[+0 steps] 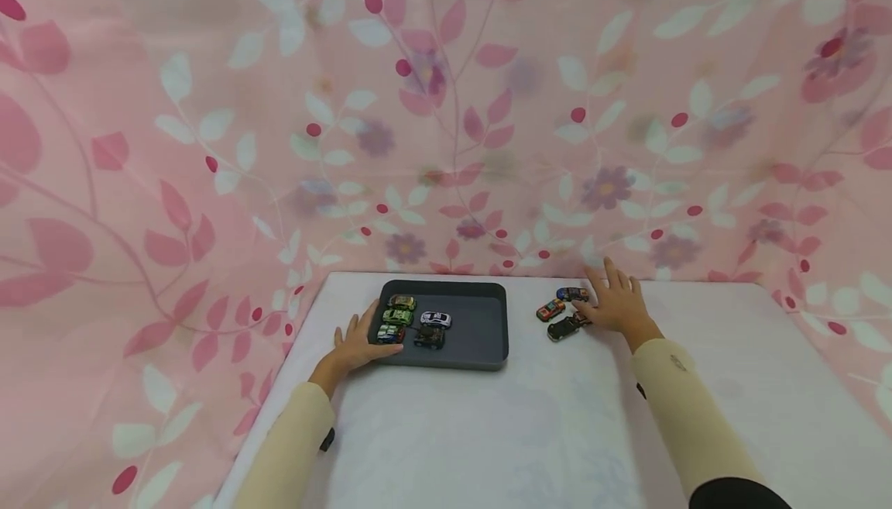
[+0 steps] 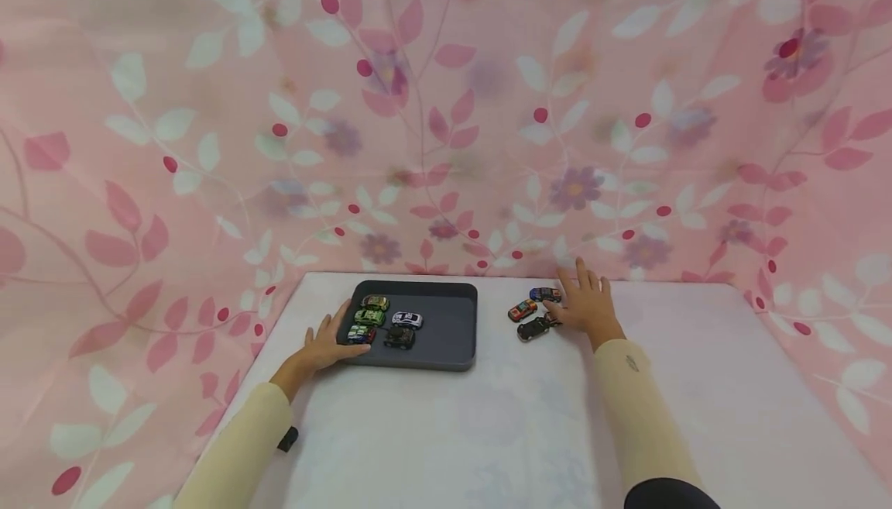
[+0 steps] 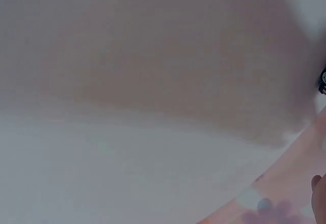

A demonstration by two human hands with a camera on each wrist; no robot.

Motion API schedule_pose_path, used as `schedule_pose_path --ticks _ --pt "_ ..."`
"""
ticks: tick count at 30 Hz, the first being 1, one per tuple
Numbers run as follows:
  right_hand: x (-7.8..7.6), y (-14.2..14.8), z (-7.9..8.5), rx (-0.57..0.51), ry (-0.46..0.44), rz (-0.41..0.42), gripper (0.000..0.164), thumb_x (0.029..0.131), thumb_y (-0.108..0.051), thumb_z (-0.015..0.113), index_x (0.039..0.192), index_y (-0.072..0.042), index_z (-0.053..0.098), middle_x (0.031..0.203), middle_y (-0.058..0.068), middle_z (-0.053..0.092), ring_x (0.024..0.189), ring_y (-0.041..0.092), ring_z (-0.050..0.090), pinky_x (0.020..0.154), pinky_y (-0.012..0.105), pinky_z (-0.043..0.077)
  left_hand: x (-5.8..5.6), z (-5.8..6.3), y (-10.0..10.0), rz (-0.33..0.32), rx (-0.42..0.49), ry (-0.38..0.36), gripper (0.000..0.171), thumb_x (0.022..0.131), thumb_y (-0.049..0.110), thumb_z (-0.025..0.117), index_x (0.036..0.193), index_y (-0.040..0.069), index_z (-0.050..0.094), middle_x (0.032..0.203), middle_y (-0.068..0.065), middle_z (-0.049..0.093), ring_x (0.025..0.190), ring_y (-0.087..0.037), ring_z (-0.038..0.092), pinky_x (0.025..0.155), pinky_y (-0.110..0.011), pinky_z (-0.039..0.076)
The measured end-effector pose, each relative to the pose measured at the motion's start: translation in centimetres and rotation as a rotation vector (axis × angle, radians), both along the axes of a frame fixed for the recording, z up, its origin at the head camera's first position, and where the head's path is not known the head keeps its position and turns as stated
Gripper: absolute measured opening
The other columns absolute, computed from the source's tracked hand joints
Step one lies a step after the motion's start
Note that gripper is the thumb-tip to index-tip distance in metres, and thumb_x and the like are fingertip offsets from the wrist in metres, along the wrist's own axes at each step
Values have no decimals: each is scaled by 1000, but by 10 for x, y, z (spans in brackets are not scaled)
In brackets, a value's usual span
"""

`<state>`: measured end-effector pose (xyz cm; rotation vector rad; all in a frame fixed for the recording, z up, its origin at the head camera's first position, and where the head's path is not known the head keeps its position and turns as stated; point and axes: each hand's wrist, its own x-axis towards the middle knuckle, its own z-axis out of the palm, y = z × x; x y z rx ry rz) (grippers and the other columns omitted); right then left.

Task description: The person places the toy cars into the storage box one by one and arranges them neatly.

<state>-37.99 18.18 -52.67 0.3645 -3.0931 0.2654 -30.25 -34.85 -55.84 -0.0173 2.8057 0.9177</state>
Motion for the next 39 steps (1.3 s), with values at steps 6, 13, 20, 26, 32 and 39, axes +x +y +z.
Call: schedule_pose_path --ticks 6,13,20,26,32,39 --pt "-8 -7 -5 -103 -56 -58 77 94 -53 55 154 -14 26 153 36 13 136 59 23 107 74 20 8 12 6 5 17 -10 123 69 70 75 160 30 3 166 -16 13 152 -45 -1 114 -68 -12" --pt "-18 -10 -14 -169 -68 -51 65 90 -36 66 144 -11 40 141 36 35 126 56 40 99 72 34 9 7 10 17 8 -1 120 71 69 74 160 31 4 166 -13 14 152 -44 1 115 -68 -11" --pt "-27 -8 -19 -297 -152 -54 46 86 -29 71 124 -3 65 124 25 63 110 43 58 92 65 44 8 1 12 1 16 -4 119 71 73 71 160 34 0 167 -11 12 153 -42 -3 114 -67 -15" --pt "-23 -8 -11 -310 -170 -68 43 88 -28 70 122 -2 65 122 25 64 106 41 57 92 65 42 7 2 16 -6 20 -21 118 73 72 70 159 37 -1 167 -10 9 153 -40 -4 115 -66 -15" --pt "-17 -16 -4 -430 -128 -59 49 95 -27 65 133 2 56 131 28 56 115 44 53 101 62 42 5 3 25 -27 5 -28 121 71 73 71 159 36 -2 167 -11 9 153 -39 -3 116 -65 -14" --pt "-22 -38 24 -529 -7 -10 47 97 -25 63 131 6 56 124 28 57 108 42 54 94 57 47 3 22 33 -43 12 -24 121 70 72 72 160 31 3 166 -14 11 153 -42 -1 115 -67 -12"
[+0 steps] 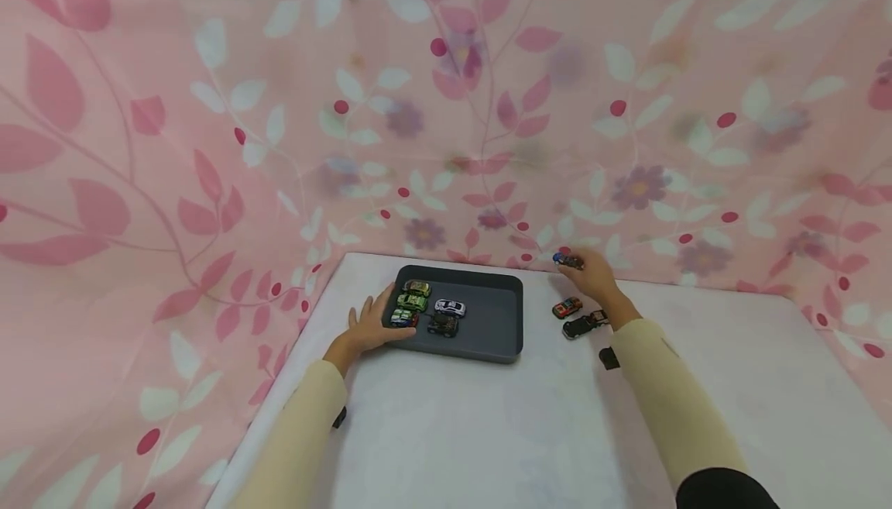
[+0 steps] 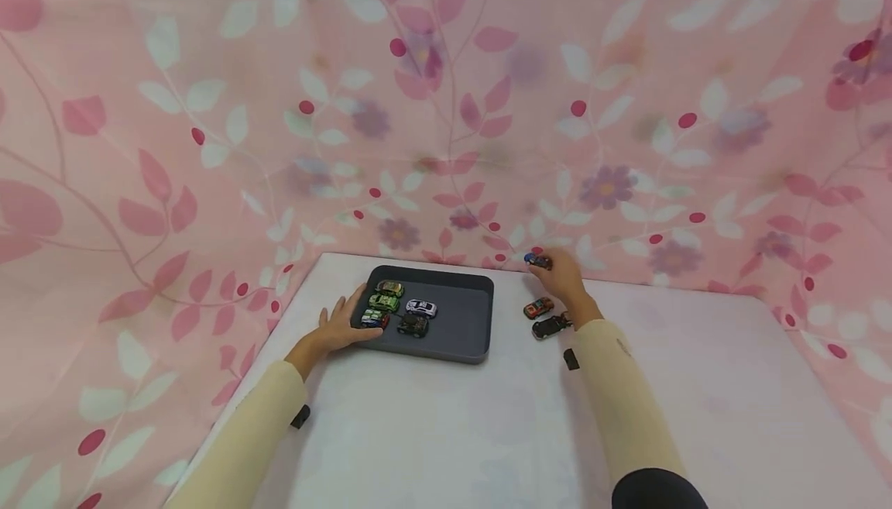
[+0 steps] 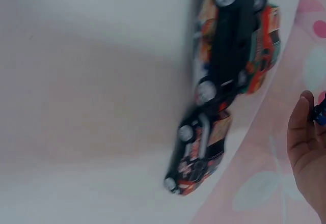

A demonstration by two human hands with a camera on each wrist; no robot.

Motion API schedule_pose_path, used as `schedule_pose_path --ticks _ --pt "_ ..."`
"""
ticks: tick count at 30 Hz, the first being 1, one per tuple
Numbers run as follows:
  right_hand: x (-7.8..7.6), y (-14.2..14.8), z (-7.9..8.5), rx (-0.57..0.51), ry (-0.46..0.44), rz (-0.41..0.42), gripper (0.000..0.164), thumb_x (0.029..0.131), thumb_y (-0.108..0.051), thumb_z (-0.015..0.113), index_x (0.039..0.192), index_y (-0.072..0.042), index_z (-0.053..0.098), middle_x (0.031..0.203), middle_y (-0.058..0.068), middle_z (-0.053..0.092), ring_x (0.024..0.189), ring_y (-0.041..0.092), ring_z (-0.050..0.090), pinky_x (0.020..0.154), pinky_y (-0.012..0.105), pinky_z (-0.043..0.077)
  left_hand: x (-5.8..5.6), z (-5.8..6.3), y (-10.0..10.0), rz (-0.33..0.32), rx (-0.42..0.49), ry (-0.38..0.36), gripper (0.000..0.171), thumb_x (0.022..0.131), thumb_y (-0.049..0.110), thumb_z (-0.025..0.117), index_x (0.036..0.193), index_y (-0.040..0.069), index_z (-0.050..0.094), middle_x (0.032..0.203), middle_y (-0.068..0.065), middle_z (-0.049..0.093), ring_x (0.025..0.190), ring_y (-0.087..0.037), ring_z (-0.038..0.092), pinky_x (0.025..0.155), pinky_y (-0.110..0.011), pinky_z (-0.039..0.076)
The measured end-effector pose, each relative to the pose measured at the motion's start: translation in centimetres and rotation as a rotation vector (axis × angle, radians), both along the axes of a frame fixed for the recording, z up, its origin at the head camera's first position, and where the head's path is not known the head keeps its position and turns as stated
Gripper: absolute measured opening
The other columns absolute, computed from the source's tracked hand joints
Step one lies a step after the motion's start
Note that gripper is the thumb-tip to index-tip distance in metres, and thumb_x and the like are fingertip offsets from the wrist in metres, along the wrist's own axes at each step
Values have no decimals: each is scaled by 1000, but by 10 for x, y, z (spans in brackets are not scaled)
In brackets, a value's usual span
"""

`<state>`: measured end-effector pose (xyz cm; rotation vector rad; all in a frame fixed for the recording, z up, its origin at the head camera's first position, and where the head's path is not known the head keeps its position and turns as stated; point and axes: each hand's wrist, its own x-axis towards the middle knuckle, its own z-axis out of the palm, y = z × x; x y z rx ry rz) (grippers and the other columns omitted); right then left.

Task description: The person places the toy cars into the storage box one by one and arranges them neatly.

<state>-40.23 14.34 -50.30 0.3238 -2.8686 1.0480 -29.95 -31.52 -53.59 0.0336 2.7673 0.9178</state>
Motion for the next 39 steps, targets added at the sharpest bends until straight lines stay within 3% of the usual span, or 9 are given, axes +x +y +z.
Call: schedule_pose_path --ticks 3,7,14,20,25,32,39 --pt "-3 -12 8 2 -8 -11 47 98 -27 62 129 7 57 119 27 59 104 39 56 90 53 49 -2 -3 0 2 -10 -12 120 71 71 72 160 32 2 167 -12 11 153 -41 -1 116 -66 -11" --pt "-5 -35 6 3 -17 -18 42 96 -29 64 120 4 63 109 23 61 95 34 56 80 45 50 -3 -14 -8 11 -14 -30 121 71 72 71 160 33 -2 167 -11 8 153 -41 -3 116 -66 -13" --pt "-9 -95 7 -84 34 12 40 94 -31 68 119 0 66 106 20 65 92 32 59 78 44 50 -4 -14 -21 28 -11 -16 121 71 76 69 159 35 -3 167 -11 7 153 -40 -4 116 -64 -13" --pt "-2 -138 -3 -81 -27 95 39 91 -36 71 116 -6 69 105 14 64 93 27 56 77 36 50 5 -18 -23 54 4 -17 122 70 76 69 160 32 -1 167 -14 8 153 -41 -3 116 -65 -12" --pt "7 -159 -13 -115 -15 124 35 88 -34 75 112 -9 72 97 10 66 87 24 56 72 33 46 10 -18 -21 58 33 -6 121 70 71 73 161 29 5 166 -15 11 152 -43 -1 117 -66 -10" --pt "13 -186 -18 -119 41 293 34 87 -30 76 113 -7 73 93 9 70 77 20 58 70 32 48 9 -17 -23 57 10 20 118 71 75 69 160 31 6 166 -15 13 152 -43 1 116 -66 -10" --pt "18 -201 -26 -32 9 249 33 85 -30 78 113 -11 75 92 6 70 78 17 55 71 33 47 8 -22 -25 38 -13 -2 120 71 79 65 160 33 -1 167 -11 8 153 -41 -2 117 -64 -11"
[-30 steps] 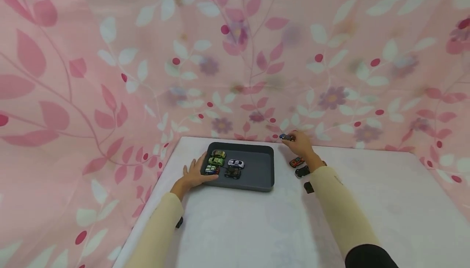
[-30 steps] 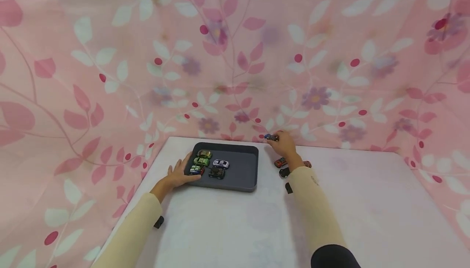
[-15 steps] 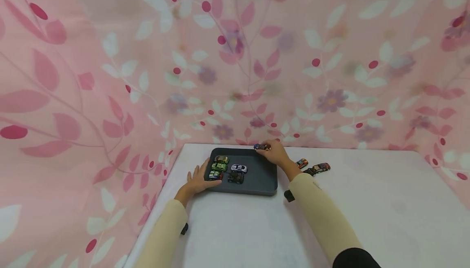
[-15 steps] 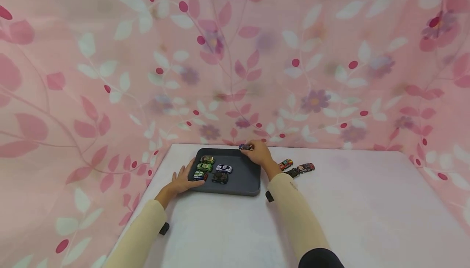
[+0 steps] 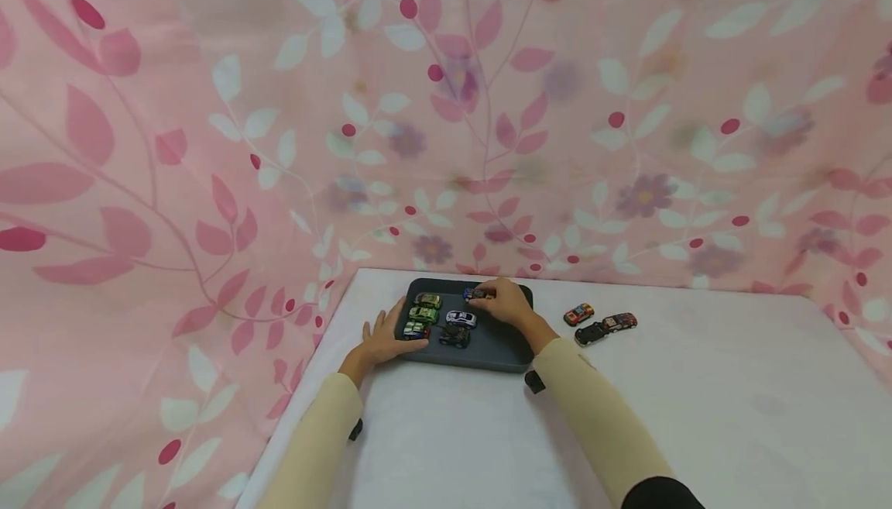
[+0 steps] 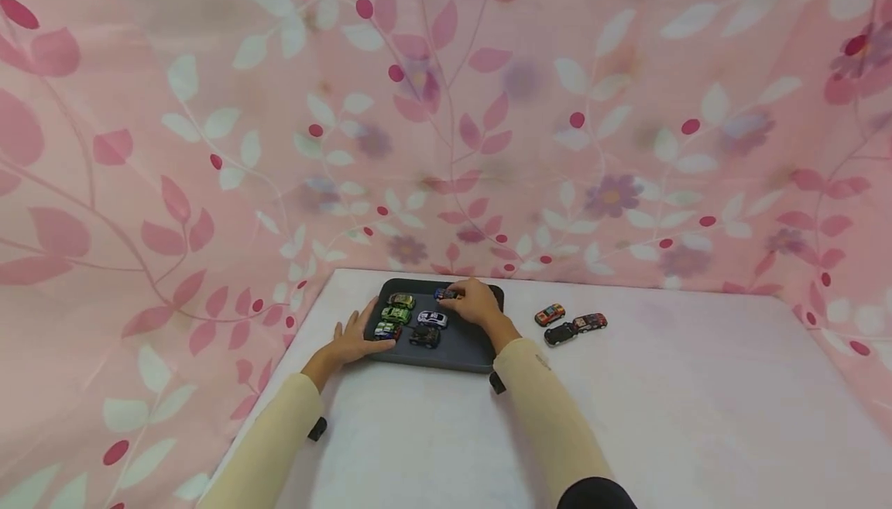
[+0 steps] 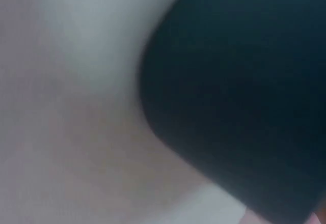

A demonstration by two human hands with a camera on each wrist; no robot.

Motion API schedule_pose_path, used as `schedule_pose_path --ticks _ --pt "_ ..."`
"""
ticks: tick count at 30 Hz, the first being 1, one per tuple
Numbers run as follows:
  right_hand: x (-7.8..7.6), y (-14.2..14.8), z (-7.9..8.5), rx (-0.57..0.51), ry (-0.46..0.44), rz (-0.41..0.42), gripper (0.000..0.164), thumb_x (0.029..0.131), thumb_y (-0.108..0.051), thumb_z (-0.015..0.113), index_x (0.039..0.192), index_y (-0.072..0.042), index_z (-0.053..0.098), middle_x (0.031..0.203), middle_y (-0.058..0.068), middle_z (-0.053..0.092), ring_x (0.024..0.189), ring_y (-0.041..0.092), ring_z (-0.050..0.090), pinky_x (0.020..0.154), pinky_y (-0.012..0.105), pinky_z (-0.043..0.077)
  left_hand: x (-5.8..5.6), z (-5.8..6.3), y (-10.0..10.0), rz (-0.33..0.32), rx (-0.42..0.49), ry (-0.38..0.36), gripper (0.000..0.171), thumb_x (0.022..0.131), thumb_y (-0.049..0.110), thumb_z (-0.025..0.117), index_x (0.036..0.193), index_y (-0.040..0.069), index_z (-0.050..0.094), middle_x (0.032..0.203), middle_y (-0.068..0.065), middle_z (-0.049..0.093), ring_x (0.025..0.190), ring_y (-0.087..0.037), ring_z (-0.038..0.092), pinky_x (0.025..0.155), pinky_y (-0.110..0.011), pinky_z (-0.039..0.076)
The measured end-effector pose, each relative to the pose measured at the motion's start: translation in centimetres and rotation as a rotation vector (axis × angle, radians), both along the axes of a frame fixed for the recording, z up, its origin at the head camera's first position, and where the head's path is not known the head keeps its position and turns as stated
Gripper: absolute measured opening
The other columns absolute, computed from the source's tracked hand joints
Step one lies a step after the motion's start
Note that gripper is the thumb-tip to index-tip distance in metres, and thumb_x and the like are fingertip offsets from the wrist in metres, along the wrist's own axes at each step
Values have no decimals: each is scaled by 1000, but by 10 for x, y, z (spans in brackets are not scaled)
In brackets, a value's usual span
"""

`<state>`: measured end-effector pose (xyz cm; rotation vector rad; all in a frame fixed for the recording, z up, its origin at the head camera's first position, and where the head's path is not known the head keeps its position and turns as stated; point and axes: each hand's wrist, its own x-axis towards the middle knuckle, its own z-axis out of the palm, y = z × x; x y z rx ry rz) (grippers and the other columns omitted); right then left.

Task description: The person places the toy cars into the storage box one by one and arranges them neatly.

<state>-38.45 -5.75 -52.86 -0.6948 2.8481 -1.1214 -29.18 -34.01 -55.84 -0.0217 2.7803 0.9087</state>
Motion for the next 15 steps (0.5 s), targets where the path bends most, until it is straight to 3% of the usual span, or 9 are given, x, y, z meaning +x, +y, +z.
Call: schedule_pose_path --ticks 8,15 --pt "-4 -12 -14 3 -50 26 33 89 -25 74 118 -8 72 97 9 72 82 19 60 79 38 51 1 0 -2 23 25 13 120 70 75 70 160 31 5 166 -14 13 153 -43 0 117 -65 -10" --pt "-7 -13 -20 11 -51 -10 30 90 -14 71 117 -4 71 94 9 67 84 21 57 81 41 50 -8 -11 -2 2 12 -2 118 72 78 66 159 36 -2 168 -7 10 154 -39 -3 117 -64 -12"
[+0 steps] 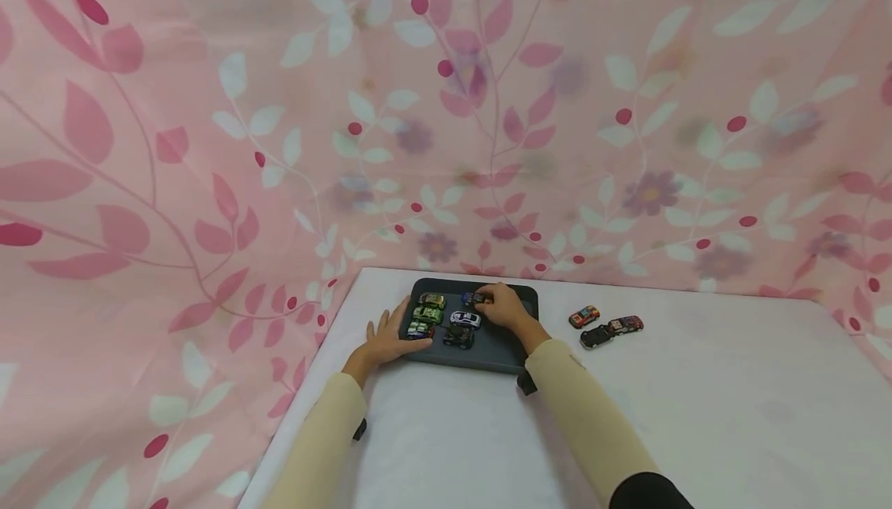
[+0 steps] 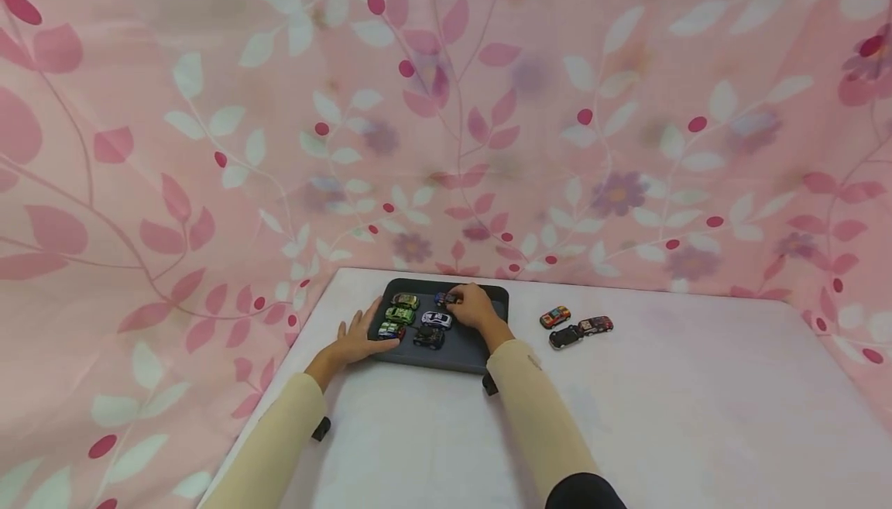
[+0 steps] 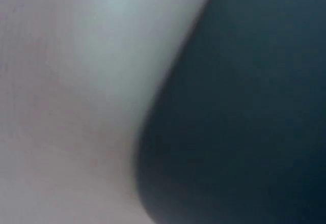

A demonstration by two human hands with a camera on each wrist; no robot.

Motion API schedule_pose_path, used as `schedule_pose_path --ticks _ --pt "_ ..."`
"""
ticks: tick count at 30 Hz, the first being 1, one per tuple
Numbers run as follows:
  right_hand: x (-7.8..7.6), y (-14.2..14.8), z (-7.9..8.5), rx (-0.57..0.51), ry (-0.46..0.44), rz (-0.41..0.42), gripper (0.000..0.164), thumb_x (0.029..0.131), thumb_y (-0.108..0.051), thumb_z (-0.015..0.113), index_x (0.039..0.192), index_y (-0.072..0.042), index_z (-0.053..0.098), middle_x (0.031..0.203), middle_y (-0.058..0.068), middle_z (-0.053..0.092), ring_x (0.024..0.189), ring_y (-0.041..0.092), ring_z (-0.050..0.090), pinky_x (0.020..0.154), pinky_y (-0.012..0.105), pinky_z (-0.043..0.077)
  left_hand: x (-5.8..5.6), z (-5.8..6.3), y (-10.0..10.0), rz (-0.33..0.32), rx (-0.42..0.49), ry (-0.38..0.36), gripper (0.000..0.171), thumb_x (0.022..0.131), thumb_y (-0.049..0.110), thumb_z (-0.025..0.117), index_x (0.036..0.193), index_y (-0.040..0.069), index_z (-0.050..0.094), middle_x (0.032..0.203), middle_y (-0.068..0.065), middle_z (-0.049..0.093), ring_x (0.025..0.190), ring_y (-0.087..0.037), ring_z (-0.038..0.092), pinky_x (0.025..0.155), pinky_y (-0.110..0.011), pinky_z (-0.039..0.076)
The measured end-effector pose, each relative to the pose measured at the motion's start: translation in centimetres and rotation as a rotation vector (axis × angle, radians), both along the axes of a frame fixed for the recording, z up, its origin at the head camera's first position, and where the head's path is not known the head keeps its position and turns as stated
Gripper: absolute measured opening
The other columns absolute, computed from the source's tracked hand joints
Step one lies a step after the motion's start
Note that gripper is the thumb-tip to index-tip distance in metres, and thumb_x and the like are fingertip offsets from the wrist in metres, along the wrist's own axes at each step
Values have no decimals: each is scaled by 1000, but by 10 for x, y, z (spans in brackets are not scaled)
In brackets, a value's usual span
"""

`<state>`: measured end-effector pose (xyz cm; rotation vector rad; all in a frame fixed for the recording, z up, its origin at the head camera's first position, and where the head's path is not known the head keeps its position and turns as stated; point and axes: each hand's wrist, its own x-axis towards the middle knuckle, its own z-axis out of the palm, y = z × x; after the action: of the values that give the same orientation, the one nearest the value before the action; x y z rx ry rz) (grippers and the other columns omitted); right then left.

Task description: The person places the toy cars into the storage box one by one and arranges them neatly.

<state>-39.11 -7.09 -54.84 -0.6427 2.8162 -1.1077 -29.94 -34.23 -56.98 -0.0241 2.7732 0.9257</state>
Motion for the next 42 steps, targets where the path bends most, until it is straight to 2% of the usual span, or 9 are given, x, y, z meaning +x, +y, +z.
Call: schedule_pose_path --ticks 4,8,12,16,19,23,29,33,42 --pt "2 2 -5 -4 -17 -4 28 89 -14 71 115 -3 72 100 11 67 90 23 60 85 43 51 0 -5 2 10 18 -10 118 72 75 68 159 38 -2 168 -7 9 154 -38 -3 117 -63 -12" --pt "2 5 -7 -77 -78 -34 28 88 -15 73 114 -4 73 106 13 71 94 24 63 87 43 52 -1 -4 2 1 10 -11 116 73 75 66 159 38 -3 168 -7 7 154 -37 -4 117 -63 -13" --pt "4 7 -8 -202 -185 -67 29 89 -12 71 116 0 71 111 17 70 94 24 63 84 38 53 1 2 1 -9 -7 -15 114 77 74 64 159 36 -4 168 -10 5 154 -39 -4 117 -64 -12" --pt "2 6 -3 -292 -239 -96 29 91 -11 69 117 2 71 113 19 70 97 24 63 84 34 53 0 16 2 5 -7 3 112 78 69 67 160 32 1 167 -12 10 153 -42 -1 117 -66 -9" --pt "2 7 -4 -318 -242 -121 27 91 -10 70 116 0 72 112 17 70 98 24 63 83 33 52 -3 19 4 4 -4 13 112 78 68 68 160 32 2 167 -11 11 153 -42 0 117 -66 -8" --pt "3 8 -6 -339 -240 -129 26 91 -10 70 116 -1 72 111 16 71 97 24 63 81 31 52 -4 13 4 3 -11 11 112 78 71 65 160 34 -1 168 -9 8 153 -40 -2 117 -64 -11" --pt "11 10 -15 -326 -271 -133 27 91 -12 71 116 -3 73 113 14 71 98 22 64 82 32 54 5 5 6 9 23 10 115 74 75 66 160 33 2 167 -14 11 152 -44 -1 116 -66 -12" --pt "12 10 -17 -336 -257 -143 26 90 -12 72 115 -3 74 111 14 72 99 23 65 86 36 54 8 6 7 5 36 14 114 75 78 63 160 34 2 167 -13 9 152 -43 -2 116 -66 -13" --pt "8 8 -13 -340 -235 -122 26 89 -13 74 115 -6 74 110 13 73 100 23 66 86 35 54 3 7 4 22 11 -12 115 75 74 66 159 37 -2 168 -11 5 153 -39 -5 117 -64 -13"
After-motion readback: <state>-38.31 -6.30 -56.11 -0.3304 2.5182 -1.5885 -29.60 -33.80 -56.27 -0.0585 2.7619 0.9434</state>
